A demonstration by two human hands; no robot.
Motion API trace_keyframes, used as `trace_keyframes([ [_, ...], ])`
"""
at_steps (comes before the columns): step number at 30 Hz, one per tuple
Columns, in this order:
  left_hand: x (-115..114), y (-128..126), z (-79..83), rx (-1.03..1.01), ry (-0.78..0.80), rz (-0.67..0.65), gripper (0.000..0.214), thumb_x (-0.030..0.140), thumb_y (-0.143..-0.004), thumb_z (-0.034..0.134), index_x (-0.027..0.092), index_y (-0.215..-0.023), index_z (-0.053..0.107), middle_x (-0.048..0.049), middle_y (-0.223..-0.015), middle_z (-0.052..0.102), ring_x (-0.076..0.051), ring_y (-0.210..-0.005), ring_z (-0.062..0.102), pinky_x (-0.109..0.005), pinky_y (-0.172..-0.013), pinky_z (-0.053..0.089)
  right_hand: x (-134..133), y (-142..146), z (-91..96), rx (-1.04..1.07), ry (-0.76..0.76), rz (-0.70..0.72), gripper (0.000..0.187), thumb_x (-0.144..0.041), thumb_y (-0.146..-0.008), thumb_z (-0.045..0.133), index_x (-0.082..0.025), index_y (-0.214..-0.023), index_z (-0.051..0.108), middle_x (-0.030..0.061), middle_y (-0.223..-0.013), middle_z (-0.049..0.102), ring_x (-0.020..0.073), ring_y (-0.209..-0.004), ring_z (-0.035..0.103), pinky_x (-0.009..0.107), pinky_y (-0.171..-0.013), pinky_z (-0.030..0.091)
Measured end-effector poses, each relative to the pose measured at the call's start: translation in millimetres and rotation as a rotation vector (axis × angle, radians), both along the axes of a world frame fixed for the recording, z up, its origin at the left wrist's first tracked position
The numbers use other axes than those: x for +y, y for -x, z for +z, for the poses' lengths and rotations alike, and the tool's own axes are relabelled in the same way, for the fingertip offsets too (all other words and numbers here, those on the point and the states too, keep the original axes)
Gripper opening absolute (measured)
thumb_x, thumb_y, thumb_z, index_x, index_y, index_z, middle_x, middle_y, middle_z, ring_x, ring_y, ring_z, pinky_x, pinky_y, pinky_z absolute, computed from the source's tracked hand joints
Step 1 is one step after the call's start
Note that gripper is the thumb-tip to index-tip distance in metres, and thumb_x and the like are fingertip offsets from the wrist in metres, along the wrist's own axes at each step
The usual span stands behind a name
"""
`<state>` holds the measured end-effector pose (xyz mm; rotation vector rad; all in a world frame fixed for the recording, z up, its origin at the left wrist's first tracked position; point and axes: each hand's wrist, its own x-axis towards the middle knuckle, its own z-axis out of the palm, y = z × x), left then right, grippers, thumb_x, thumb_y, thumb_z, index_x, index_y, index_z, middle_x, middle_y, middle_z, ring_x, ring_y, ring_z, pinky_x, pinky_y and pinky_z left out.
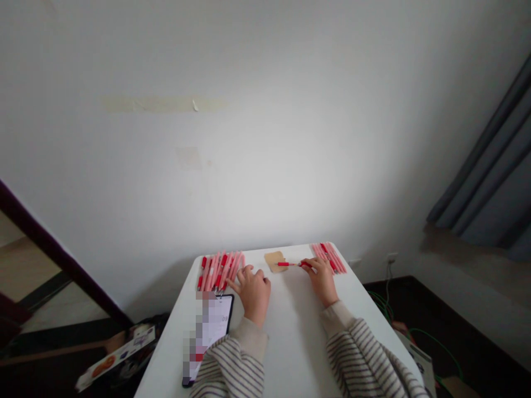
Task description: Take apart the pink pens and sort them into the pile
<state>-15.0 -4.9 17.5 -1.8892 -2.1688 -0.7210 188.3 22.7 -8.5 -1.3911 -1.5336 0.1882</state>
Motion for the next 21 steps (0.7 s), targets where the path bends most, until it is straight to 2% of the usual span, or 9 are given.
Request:
trace_keyframes([
  [6, -0.2, 2.7, -0.5, -0.047, 0.005, -0.016, 0.016, 0.034, -0.079, 0.059, 0.028, -0.082, 0.073, -0.0043, -0.125, 0.055, -0.031, -0.121, 0.036, -0.066, -0.106, 0.015, 1.0, -0.4, -2.2, 0.016, -0.008, 0.008, 0.049, -0.059, -0.089, 0.043, -0.023, -0.089, 0.075, 0.0095, -0.088, 0.067, 0.026, -0.093, 0.052, 0.04, -0.087, 0.039],
  [13, 1.2, 4.6, -4.2, -0.079, -0.002, -0.03, 0.016, 0.033, -0.081, 0.059, 0.03, -0.083, 0.074, -0.003, -0.131, 0.054, -0.031, -0.124, 0.034, -0.062, -0.108, 0.016, 1.7, -0.5, -2.7, 0.02, 0.019, 0.022, 0.047, -0.057, -0.09, 0.044, -0.022, -0.09, 0.075, 0.0102, -0.089, 0.067, 0.0266, -0.093, 0.053, 0.041, -0.088, 0.039],
  [21, 2.5, 5.4, -7.3, -0.071, -0.037, -0.029, 0.016, 0.034, -0.082, 0.058, 0.032, -0.084, 0.074, -0.0025, -0.131, 0.055, -0.031, -0.123, 0.036, -0.064, -0.107, 0.016, 0.3, 0.7, -1.0, 0.028, 0.013, 0.03, 0.049, -0.058, -0.09, 0.042, -0.021, -0.089, 0.075, 0.0106, -0.088, 0.067, 0.027, -0.094, 0.052, 0.041, -0.087, 0.039],
])
